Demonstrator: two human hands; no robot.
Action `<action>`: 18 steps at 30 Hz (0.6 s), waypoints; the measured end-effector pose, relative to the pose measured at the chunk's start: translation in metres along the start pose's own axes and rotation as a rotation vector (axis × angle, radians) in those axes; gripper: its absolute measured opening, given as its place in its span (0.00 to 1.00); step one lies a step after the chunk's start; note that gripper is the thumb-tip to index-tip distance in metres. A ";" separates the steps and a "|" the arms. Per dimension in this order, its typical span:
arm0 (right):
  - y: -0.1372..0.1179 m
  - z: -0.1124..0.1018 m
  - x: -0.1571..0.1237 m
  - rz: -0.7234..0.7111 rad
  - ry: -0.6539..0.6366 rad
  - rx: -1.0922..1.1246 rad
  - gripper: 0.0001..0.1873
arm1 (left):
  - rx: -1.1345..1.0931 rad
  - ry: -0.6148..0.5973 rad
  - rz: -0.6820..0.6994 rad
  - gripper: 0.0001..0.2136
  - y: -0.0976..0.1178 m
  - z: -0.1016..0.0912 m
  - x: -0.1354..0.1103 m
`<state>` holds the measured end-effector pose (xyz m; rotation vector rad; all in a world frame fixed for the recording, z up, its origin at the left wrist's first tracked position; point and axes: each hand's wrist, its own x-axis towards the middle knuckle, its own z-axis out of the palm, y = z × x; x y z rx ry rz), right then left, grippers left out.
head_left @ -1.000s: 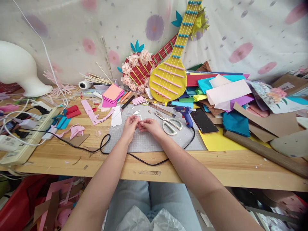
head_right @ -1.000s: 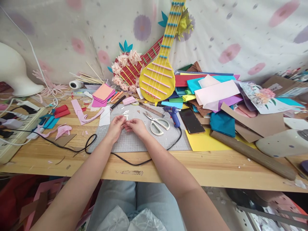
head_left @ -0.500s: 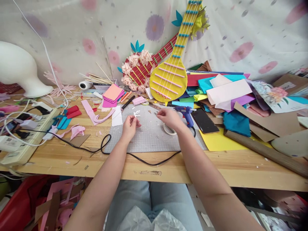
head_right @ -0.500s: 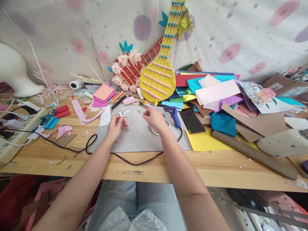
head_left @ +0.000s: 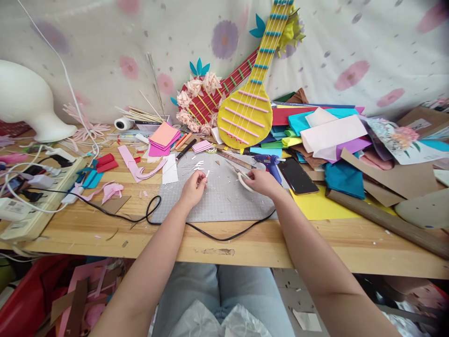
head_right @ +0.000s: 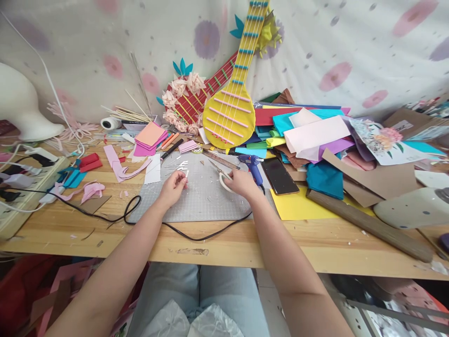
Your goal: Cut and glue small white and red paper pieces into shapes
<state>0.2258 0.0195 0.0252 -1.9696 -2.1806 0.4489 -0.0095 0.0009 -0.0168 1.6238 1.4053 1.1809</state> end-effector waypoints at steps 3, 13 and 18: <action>0.004 0.000 -0.001 -0.079 0.068 0.317 0.15 | 0.017 -0.017 0.010 0.03 0.002 0.000 0.000; -0.033 0.036 -0.006 -0.464 0.312 0.224 0.27 | 0.046 -0.052 0.060 0.07 0.001 0.000 -0.001; -0.031 0.040 -0.005 -0.515 0.328 0.159 0.27 | 0.032 -0.044 0.079 0.07 -0.003 0.001 0.001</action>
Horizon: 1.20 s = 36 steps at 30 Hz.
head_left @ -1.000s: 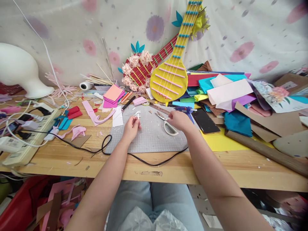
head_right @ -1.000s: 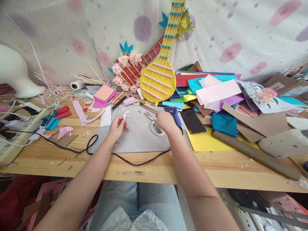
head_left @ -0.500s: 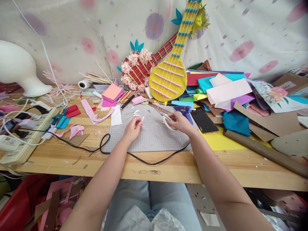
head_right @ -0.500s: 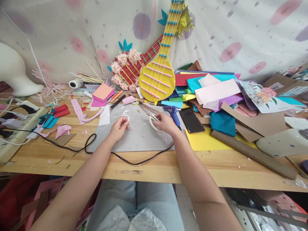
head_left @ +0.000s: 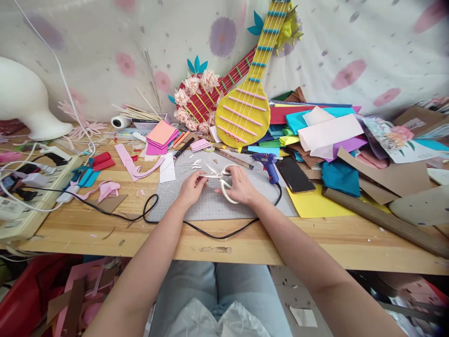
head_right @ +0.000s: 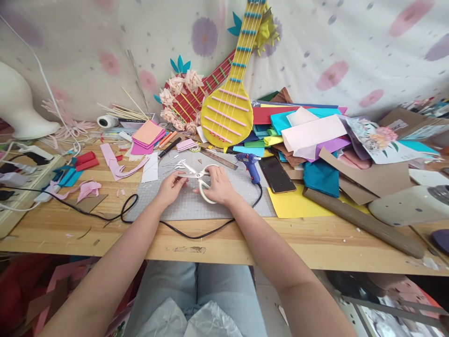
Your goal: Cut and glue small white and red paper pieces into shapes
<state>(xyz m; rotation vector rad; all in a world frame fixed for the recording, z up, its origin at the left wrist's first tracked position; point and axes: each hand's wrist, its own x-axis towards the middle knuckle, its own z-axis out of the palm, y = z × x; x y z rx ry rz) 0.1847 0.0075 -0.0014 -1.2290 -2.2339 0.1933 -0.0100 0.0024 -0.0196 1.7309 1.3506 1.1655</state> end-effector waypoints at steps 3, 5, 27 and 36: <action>0.001 -0.001 0.000 0.014 0.008 -0.015 0.28 | -0.021 0.005 0.022 0.08 0.000 0.001 0.000; -0.001 -0.002 0.000 0.022 -0.001 -0.025 0.29 | -0.036 0.003 0.026 0.08 0.001 0.001 -0.001; -0.011 -0.006 0.001 0.032 -0.109 -0.082 0.27 | -0.016 -0.019 0.058 0.07 0.006 0.002 -0.001; -0.010 -0.005 0.000 0.035 -0.118 -0.091 0.27 | -0.031 -0.009 0.047 0.07 0.005 0.002 -0.001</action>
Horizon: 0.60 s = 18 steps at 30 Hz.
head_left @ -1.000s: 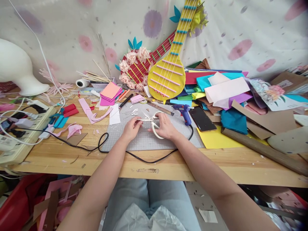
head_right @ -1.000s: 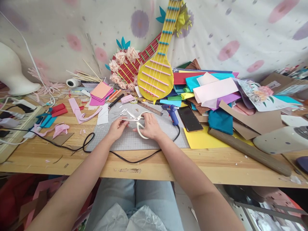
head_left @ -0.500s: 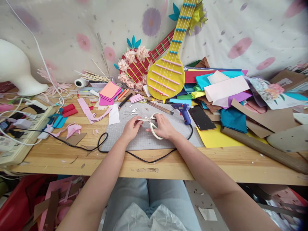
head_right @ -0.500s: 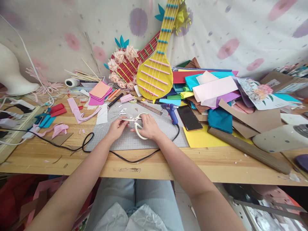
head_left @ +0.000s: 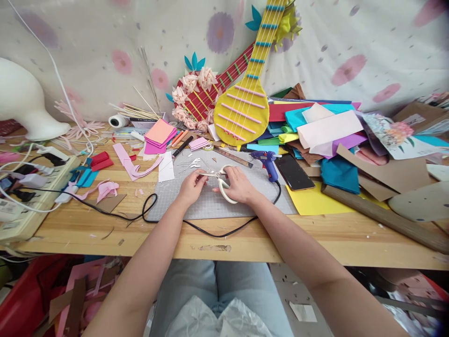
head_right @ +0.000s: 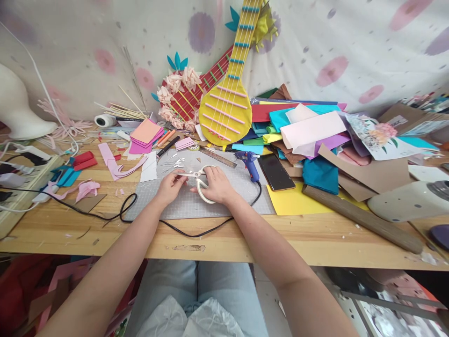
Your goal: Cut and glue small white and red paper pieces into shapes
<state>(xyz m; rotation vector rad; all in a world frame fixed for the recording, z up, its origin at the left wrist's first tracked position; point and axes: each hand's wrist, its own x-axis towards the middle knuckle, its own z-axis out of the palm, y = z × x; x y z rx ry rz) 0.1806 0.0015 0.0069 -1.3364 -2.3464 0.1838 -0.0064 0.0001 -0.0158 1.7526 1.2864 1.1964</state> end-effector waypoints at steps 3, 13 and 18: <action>0.000 0.000 0.000 0.005 0.001 -0.003 0.26 | -0.003 0.003 0.003 0.07 0.000 0.000 0.000; -0.002 -0.001 0.001 0.009 -0.018 -0.010 0.25 | 0.021 0.012 -0.003 0.08 0.000 0.001 0.001; -0.004 -0.003 0.000 0.033 -0.034 -0.028 0.23 | 0.036 0.032 -0.028 0.08 -0.003 0.000 0.001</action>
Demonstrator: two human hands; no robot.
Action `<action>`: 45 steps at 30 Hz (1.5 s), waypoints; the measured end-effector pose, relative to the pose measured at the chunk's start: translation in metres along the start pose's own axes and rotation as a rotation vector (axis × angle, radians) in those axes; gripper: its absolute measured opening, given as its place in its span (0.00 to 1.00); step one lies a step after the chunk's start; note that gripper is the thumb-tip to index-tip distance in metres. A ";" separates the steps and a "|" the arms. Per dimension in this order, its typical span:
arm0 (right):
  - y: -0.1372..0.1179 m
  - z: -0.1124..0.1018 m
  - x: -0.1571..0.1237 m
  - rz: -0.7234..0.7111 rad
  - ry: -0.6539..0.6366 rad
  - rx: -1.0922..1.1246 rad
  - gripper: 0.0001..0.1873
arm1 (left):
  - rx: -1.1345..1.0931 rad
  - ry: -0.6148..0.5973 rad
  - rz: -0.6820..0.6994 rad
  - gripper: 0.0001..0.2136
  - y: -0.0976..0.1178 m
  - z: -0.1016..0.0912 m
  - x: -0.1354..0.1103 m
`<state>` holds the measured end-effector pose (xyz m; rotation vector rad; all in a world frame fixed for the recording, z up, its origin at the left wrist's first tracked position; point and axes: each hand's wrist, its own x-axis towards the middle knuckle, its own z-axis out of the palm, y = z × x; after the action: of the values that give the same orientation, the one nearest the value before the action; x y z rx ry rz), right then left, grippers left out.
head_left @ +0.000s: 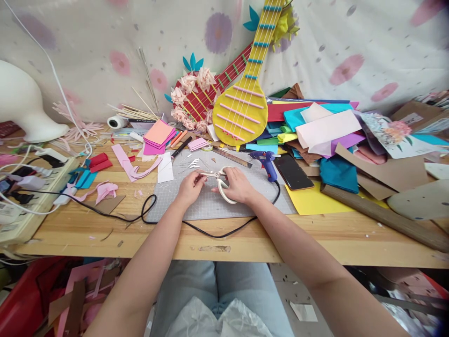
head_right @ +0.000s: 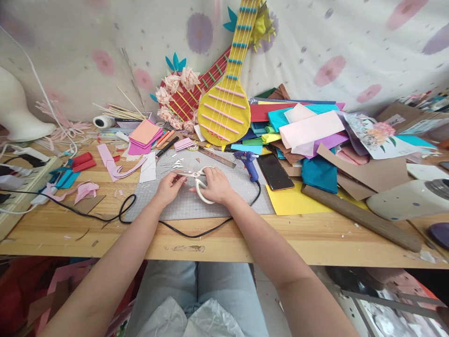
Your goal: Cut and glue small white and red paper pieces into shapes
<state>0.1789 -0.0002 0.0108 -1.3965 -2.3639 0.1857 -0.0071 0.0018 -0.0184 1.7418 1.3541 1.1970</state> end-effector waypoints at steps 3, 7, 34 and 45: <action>-0.001 0.000 0.000 0.002 -0.001 -0.022 0.21 | -0.002 -0.004 0.018 0.08 0.000 -0.001 0.000; -0.002 0.001 0.000 0.029 -0.023 -0.056 0.15 | 0.021 0.011 0.008 0.07 -0.001 -0.001 0.000; 0.003 -0.003 -0.003 0.040 -0.114 0.027 0.24 | -0.047 0.017 -0.020 0.05 0.009 -0.005 -0.001; 0.003 -0.005 -0.004 0.068 -0.165 -0.068 0.26 | -0.064 0.010 0.006 0.05 0.007 -0.005 0.000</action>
<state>0.1851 -0.0023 0.0136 -1.5484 -2.4777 0.2501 -0.0089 -0.0002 -0.0106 1.6986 1.3034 1.2398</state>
